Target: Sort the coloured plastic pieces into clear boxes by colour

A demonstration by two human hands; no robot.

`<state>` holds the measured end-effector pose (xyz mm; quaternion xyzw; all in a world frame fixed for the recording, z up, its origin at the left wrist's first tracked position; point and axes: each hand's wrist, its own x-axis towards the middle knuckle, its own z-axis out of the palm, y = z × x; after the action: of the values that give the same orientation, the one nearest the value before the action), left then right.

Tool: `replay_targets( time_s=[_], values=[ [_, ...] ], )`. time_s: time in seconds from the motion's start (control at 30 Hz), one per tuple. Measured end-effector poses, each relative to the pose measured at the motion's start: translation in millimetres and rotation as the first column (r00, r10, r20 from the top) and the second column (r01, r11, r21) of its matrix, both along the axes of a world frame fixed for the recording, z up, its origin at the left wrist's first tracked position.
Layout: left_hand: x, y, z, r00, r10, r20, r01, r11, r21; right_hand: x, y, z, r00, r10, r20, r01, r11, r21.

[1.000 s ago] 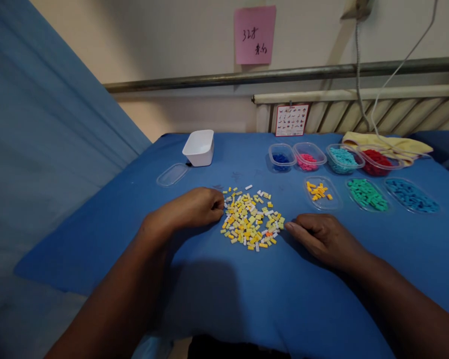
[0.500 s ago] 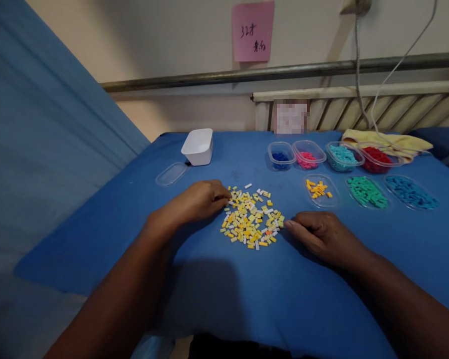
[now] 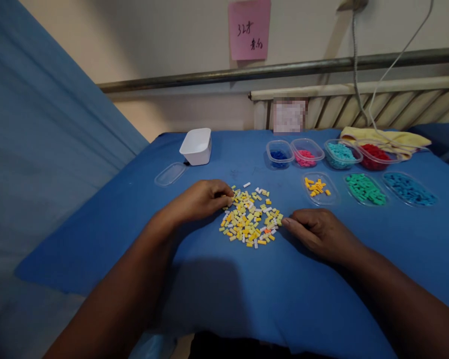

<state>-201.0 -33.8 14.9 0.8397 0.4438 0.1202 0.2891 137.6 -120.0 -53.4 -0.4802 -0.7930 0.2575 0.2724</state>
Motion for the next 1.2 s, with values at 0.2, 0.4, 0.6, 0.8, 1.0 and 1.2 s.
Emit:
replay_targets(
  time_s=[0.2,0.4,0.6,0.8,1.0,1.2],
  values=[
    [28,16,-0.6,0.974,0.06,0.22,-0.026,0.988,-0.153,-10,2,1.9,1.0,-0.008,0.006,0.007,0.993,0.116],
    [134,36,6.2,0.96,-0.274,0.05,0.271,0.96,0.074,-10,5,1.6,0.999,0.026,-0.027,-0.021,0.985,0.172],
    [225,47,-8.0,0.905,-0.412,-0.108,0.425,0.892,0.155,-8,9,-1.4,0.997,0.029,-0.077,-0.015,0.985,0.169],
    [187,53,12.4,0.95,-0.303,-0.07,0.31,0.911,0.272,-5,8,2.5,0.992,0.05,-0.118,-0.037,0.992,0.117],
    [68,23,23.1,0.99,-0.133,-0.043,0.139,0.964,0.225,-4,6,-2.4,0.995,0.018,-0.097,-0.012,0.998,0.058],
    [9,-11,-2.8,0.962,-0.269,-0.044,0.272,0.944,0.185,0,4,-6.4,0.997,-0.009,-0.073,0.013,0.999,0.048]
  ],
)
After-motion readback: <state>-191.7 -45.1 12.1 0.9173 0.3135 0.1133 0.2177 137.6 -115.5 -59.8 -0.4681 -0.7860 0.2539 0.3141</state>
